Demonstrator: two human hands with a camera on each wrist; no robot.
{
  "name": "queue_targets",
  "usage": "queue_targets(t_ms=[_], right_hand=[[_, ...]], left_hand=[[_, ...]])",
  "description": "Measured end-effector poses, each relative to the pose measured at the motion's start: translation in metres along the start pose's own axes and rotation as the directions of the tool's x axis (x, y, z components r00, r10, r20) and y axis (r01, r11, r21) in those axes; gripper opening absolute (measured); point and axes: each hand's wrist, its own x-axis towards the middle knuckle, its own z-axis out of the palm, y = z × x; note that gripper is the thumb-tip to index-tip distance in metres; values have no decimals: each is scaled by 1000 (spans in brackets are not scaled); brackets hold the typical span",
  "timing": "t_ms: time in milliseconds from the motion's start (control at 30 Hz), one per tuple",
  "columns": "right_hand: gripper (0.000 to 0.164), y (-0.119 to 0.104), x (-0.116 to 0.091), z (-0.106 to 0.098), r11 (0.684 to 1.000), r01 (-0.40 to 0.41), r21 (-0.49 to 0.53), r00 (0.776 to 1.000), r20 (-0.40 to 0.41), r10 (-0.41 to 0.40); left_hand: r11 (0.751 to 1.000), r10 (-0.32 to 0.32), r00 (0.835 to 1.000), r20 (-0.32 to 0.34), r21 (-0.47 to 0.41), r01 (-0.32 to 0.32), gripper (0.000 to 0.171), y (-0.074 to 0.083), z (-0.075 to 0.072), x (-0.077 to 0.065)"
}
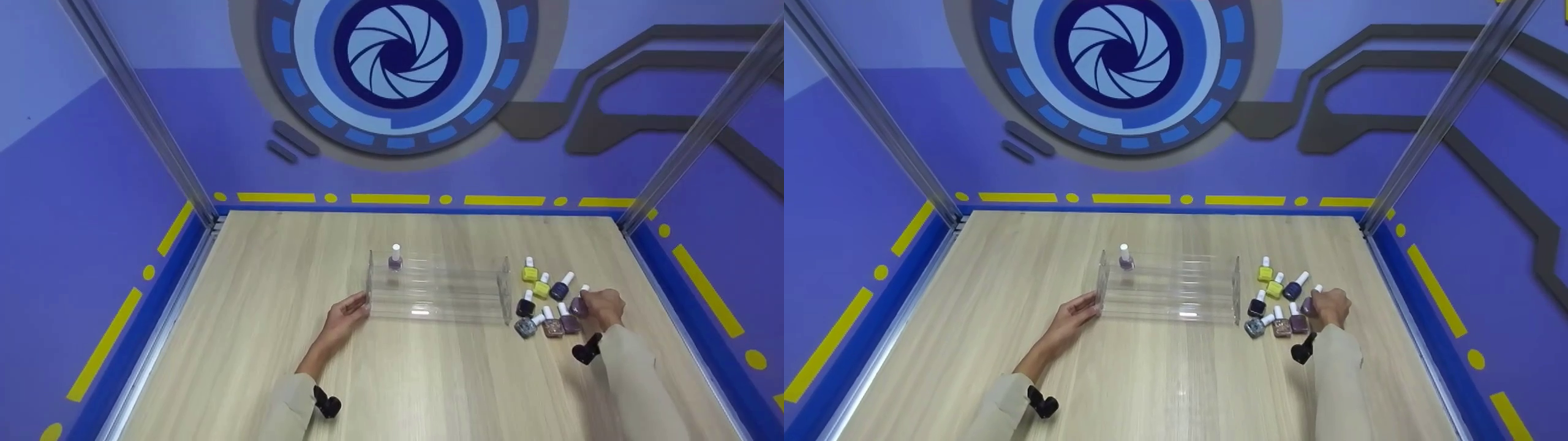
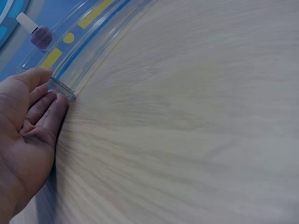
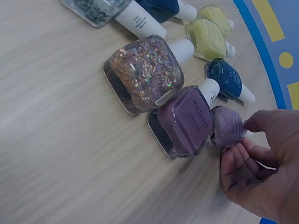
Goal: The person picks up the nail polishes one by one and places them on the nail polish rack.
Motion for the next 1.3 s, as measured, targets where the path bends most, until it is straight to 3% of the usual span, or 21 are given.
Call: queue_targets(t_ms=[233, 467, 800, 1300], right_hand=[[41, 6, 4, 1, 1000, 15, 3, 1000, -7, -15], [43, 11, 2, 2, 999, 40, 8, 999, 0, -40], [42, 12, -3, 1, 993, 52, 109, 997, -71, -44], [41, 6, -5, -22, 984, 88, 156, 993, -92, -75]], left_hand=[[1000, 22, 1000, -11, -10, -22, 53, -1, 0, -2], [999, 44, 999, -4, -1, -44, 51, -1, -1, 0], [999, 49, 999, 7, -12, -49, 53, -1, -1, -3], [998, 68, 998, 5, -17, -68, 53, 0, -1, -3]])
